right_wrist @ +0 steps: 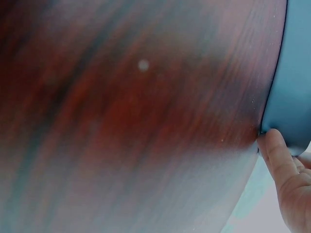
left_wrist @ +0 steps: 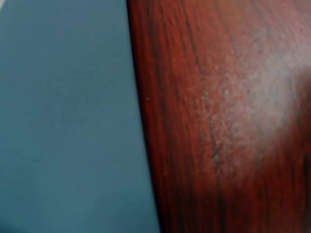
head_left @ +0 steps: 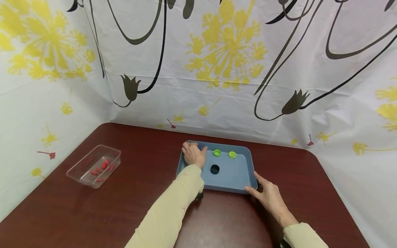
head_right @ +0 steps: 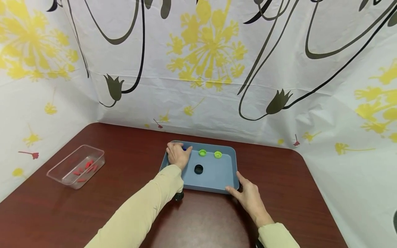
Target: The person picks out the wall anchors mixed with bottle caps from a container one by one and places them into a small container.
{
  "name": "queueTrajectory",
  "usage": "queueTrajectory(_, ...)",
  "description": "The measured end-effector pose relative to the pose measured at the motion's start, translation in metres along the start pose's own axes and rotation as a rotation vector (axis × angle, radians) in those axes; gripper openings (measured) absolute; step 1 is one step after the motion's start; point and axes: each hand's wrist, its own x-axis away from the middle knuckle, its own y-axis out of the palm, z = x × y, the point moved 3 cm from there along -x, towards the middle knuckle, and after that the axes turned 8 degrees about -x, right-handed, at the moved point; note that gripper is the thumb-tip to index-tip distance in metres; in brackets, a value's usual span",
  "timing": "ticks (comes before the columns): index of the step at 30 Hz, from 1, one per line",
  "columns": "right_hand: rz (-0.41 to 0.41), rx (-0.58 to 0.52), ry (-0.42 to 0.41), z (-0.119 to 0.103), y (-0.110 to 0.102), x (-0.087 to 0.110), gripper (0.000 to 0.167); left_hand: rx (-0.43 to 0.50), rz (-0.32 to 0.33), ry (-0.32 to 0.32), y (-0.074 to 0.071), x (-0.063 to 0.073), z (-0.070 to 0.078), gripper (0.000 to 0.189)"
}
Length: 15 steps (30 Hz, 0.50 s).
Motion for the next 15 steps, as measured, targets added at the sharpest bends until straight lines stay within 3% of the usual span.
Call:
queueTrajectory(8,0.006,0.002,-0.004,0.0014,0.0001,0.0005,0.075,-0.209,0.022,-0.005,0.0065,-0.0002,-0.0014,0.046)
queueTrajectory(15,0.013,0.001,0.002,0.0021,-0.0005,0.0009,0.075,-0.353,0.039,0.008,0.0108,-0.0001,-0.0022,0.065)
